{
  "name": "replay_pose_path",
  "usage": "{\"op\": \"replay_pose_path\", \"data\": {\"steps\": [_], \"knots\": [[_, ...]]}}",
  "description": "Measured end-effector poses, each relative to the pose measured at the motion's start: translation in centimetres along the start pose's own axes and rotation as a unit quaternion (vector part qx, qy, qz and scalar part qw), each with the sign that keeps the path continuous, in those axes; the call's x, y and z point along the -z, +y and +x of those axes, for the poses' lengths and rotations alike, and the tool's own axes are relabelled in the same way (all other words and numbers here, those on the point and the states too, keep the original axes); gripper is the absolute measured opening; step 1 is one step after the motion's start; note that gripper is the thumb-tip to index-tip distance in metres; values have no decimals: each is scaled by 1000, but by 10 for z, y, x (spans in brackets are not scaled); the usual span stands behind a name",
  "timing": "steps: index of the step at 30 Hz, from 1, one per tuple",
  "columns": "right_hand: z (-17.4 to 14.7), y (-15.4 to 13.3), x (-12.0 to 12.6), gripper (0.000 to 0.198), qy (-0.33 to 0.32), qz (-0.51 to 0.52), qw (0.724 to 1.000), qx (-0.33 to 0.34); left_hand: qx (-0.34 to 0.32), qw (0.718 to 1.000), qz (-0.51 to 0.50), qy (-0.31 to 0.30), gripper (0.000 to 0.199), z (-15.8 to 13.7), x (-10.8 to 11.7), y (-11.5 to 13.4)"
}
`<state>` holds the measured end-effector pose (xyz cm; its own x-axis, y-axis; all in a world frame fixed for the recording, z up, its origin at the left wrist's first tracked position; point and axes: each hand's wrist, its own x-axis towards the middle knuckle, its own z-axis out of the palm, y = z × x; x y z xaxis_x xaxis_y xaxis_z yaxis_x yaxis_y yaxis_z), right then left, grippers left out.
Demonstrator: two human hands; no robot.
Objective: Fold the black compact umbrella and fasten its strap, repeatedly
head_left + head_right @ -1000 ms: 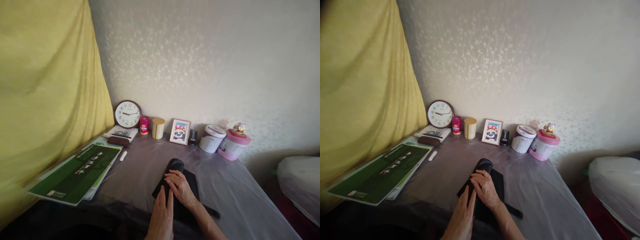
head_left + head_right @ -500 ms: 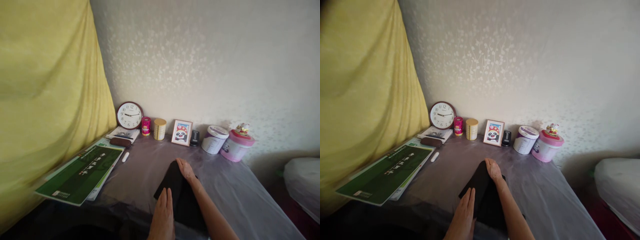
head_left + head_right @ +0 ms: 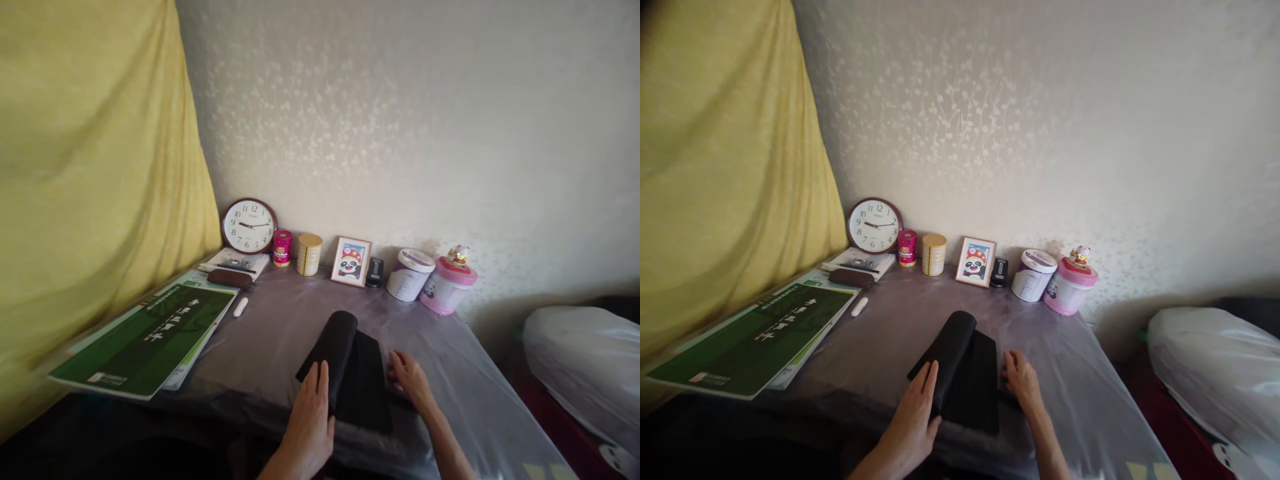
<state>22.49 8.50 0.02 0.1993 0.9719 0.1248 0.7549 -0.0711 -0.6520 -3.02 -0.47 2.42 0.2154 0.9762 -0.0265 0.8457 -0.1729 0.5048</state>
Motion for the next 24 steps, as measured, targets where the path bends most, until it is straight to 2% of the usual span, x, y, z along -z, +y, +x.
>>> {"op": "replay_pose_path", "data": {"steps": [3,6,8,11,13,15,19,22,24], "knots": [[-11,-18,-2,33,-53,93,989,-102,-5,1000,-5,3,86,-2,0,-1],[-15,-33,-3,35,-91,143,976,-140,-5,1000,-10,2,88,-3,0,-1],[-16,-37,-4,37,-90,113,982,-124,-3,1000,-16,1,90,-3,-1,-1],[-15,-33,-6,35,-29,-13,999,-42,4,1000,-28,-3,91,-2,-1,0],[-13,-29,-8,31,7,-91,996,11,10,999,-36,-6,91,-2,1,1],[-11,-27,-9,31,6,-120,992,29,14,999,-41,-10,91,-2,3,1],[-5,-28,-10,34,2,-78,997,8,24,998,-49,-22,91,-1,5,1],[-4,-30,-10,37,8,16,1000,-20,24,998,-47,-22,92,-2,3,-1],[-5,-33,-10,41,-21,93,994,-59,17,999,-42,-8,92,-2,-1,-3]]}}
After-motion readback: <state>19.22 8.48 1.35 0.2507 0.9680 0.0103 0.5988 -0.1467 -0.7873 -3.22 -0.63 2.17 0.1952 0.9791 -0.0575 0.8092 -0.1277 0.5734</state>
